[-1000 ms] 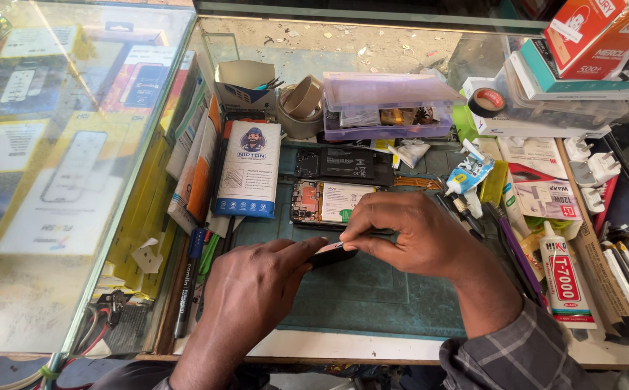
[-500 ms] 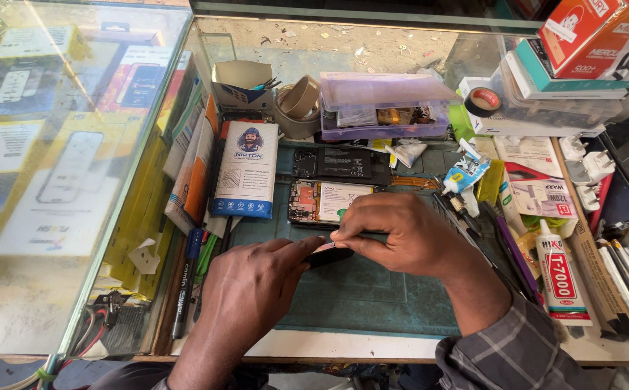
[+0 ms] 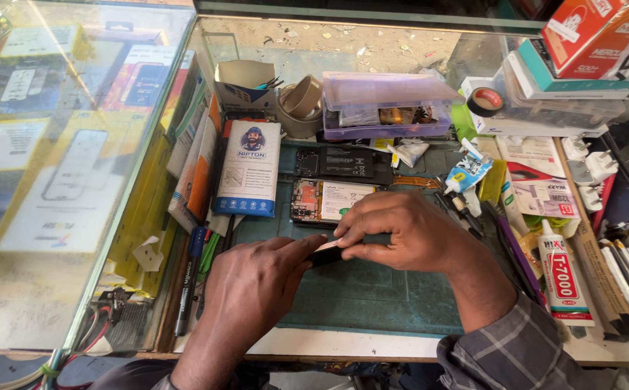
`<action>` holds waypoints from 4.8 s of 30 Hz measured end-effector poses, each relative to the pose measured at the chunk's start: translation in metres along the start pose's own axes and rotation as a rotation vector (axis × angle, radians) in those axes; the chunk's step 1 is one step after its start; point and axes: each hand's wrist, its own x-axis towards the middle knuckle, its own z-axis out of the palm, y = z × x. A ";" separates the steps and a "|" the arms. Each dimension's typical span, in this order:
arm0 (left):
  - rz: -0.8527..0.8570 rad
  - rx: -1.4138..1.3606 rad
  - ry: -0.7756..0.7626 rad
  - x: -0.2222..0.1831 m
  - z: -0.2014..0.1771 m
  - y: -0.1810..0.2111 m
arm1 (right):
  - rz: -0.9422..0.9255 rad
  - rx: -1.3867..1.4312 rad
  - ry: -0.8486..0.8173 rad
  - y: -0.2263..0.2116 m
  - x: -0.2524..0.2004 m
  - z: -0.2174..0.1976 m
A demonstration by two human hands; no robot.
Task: The person repairs a disassembled smartphone on a cluttered workbench. They use a screwdriver to remove screws from the motherboard and a metal pry tool to disconnect ribbon cables and lift components. The person also briefly handles a white phone casing and a green cable.
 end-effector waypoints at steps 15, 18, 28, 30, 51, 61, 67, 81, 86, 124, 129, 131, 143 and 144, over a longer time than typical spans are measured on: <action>-0.040 -0.023 -0.013 -0.006 0.000 -0.011 | 0.155 -0.163 -0.083 0.003 -0.002 0.014; -0.168 0.042 -0.095 -0.009 -0.008 -0.027 | 0.074 -0.185 -0.021 0.003 -0.001 0.017; -0.301 0.202 -0.246 -0.013 0.005 -0.031 | 0.067 -0.024 0.018 0.005 -0.004 0.004; -0.152 0.070 -0.151 -0.014 0.004 -0.033 | 0.027 -0.110 0.044 0.005 -0.005 0.002; -0.300 -0.319 -0.279 -0.012 0.018 -0.001 | -0.218 -0.158 0.170 -0.012 -0.002 0.017; -0.346 -1.110 -0.064 -0.011 0.049 -0.017 | 0.315 -0.415 0.368 -0.038 -0.039 -0.034; -0.364 -1.632 -0.052 -0.032 0.051 -0.016 | 0.850 -0.829 0.442 -0.039 -0.127 -0.081; -0.383 -1.611 -0.139 -0.052 0.063 0.000 | 1.015 -0.998 0.344 0.027 -0.197 -0.054; -0.413 -1.626 -0.151 -0.051 0.064 -0.002 | 0.948 -1.052 0.447 0.027 -0.198 -0.050; -0.158 -1.538 -0.374 -0.069 0.012 0.010 | 0.332 0.896 0.682 -0.032 -0.110 0.059; -0.162 -1.201 -0.344 -0.078 0.011 0.012 | 0.197 1.309 0.489 -0.054 -0.132 0.076; -0.179 -0.846 -0.260 -0.075 0.015 0.017 | 0.211 1.063 0.259 -0.072 -0.128 0.076; 0.085 -1.510 0.002 -0.074 0.030 -0.005 | 0.038 1.657 0.803 -0.052 -0.127 0.054; 0.203 -1.498 0.014 -0.077 0.031 -0.002 | 0.081 1.676 0.746 -0.049 -0.132 0.055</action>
